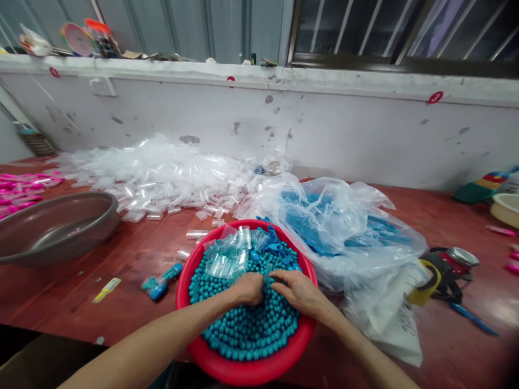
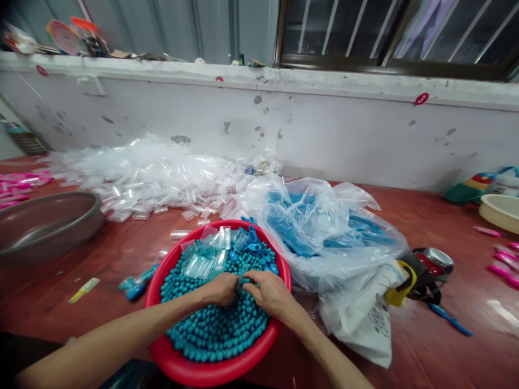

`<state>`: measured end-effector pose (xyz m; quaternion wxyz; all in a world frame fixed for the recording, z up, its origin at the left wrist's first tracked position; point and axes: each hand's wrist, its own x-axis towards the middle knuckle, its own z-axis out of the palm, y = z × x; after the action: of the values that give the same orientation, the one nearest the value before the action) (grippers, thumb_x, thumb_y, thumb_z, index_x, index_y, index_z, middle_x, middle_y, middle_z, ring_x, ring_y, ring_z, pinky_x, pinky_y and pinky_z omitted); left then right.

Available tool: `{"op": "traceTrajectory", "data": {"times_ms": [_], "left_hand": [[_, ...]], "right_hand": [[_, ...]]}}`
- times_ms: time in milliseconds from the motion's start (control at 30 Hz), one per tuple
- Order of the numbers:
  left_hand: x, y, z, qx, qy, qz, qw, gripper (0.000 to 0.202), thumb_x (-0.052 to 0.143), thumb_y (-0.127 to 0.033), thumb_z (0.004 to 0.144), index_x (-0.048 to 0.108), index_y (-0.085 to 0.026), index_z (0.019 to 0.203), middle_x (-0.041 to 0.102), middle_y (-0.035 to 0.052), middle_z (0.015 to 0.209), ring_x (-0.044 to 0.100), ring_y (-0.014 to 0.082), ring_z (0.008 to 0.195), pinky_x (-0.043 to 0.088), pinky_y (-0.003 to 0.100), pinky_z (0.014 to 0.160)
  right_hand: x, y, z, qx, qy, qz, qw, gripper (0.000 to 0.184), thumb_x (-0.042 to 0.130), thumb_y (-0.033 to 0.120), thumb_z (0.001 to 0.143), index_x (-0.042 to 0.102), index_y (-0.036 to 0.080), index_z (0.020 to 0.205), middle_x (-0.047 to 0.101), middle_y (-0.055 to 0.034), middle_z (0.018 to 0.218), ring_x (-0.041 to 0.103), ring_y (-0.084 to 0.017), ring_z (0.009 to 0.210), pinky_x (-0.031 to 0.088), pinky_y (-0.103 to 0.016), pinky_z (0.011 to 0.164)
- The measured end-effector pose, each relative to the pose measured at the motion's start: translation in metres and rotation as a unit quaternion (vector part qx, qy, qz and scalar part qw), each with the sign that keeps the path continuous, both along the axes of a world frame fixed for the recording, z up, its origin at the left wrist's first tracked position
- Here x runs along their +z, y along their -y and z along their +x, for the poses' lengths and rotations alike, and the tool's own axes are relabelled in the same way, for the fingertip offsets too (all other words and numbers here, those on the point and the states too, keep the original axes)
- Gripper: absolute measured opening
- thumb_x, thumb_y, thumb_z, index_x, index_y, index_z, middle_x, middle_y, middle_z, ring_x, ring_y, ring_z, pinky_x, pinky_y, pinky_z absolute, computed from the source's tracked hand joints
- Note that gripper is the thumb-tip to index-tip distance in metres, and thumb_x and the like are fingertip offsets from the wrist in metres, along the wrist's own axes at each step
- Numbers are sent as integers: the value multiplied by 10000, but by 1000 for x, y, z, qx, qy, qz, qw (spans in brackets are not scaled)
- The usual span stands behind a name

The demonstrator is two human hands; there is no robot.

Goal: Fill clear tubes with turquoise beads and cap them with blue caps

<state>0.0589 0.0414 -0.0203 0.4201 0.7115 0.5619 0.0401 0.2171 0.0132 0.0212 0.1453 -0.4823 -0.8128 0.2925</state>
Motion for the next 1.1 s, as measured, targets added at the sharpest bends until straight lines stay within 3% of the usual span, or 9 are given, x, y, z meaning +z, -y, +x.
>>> {"op": "traceTrajectory", "data": {"times_ms": [133,200,333,533,733,833,900,1000,1100], "left_hand": [[-11,-3,12,62,143,-89,984,40,487,-157,642,522,-176,643,404,-51,481,501,152,603,422,286,613],[-11,0,10,89,212,-137,963,103,475,-204,660,515,-175,751,410,-60,519,467,117,543,419,257,545],[1,4,-5,122,321,-205,917,269,550,-308,614,455,-185,834,455,-52,634,463,83,528,412,239,523],[17,8,-20,130,383,-240,882,398,600,-360,598,427,-192,915,532,-11,696,548,129,625,406,264,576],[13,14,-15,152,356,-154,909,255,558,-319,630,470,-170,818,550,-12,686,539,115,650,392,247,637],[11,18,-19,163,284,-108,939,154,524,-280,640,463,-165,722,512,-26,560,521,140,588,387,269,601],[12,20,-23,162,238,-60,956,108,516,-217,632,488,-169,725,514,-23,577,525,161,648,384,283,640],[13,18,-23,102,121,47,986,215,480,-131,628,549,-181,825,574,12,766,513,187,831,358,296,758],[12,12,-11,31,37,55,997,232,464,-97,591,600,-170,764,594,25,737,532,203,782,376,294,707]], "right_hand": [[-5,-1,1,-24,-34,10,999,284,452,278,822,601,197,1050,663,-44,968,593,-200,902,431,-291,796],[-6,-3,6,-61,-67,25,996,290,444,270,822,600,177,1048,654,-57,985,586,-197,918,431,-291,813],[-5,-5,15,-112,-96,23,989,315,401,240,830,586,146,1067,638,-76,1021,572,-196,957,424,-307,846],[-6,-4,4,-90,-93,5,992,317,411,220,819,553,160,1095,638,-64,986,579,-186,901,429,-292,804],[-8,0,-12,-57,-68,-14,996,309,379,197,832,544,210,1092,656,-11,841,597,-161,795,427,-251,719],[-6,1,-8,-56,-9,3,998,331,422,215,815,537,181,1124,657,-46,914,586,-184,872,414,-276,781],[-4,2,-4,-51,17,11,998,351,453,237,804,533,171,1140,643,-64,990,568,-194,931,398,-289,828],[-2,2,-1,-51,20,8,998,351,451,260,812,540,166,1138,632,-69,1034,560,-196,962,395,-289,847],[-3,3,0,-55,26,10,998,334,445,260,817,560,173,1118,643,-65,1009,566,-198,949,399,-293,840]]}}
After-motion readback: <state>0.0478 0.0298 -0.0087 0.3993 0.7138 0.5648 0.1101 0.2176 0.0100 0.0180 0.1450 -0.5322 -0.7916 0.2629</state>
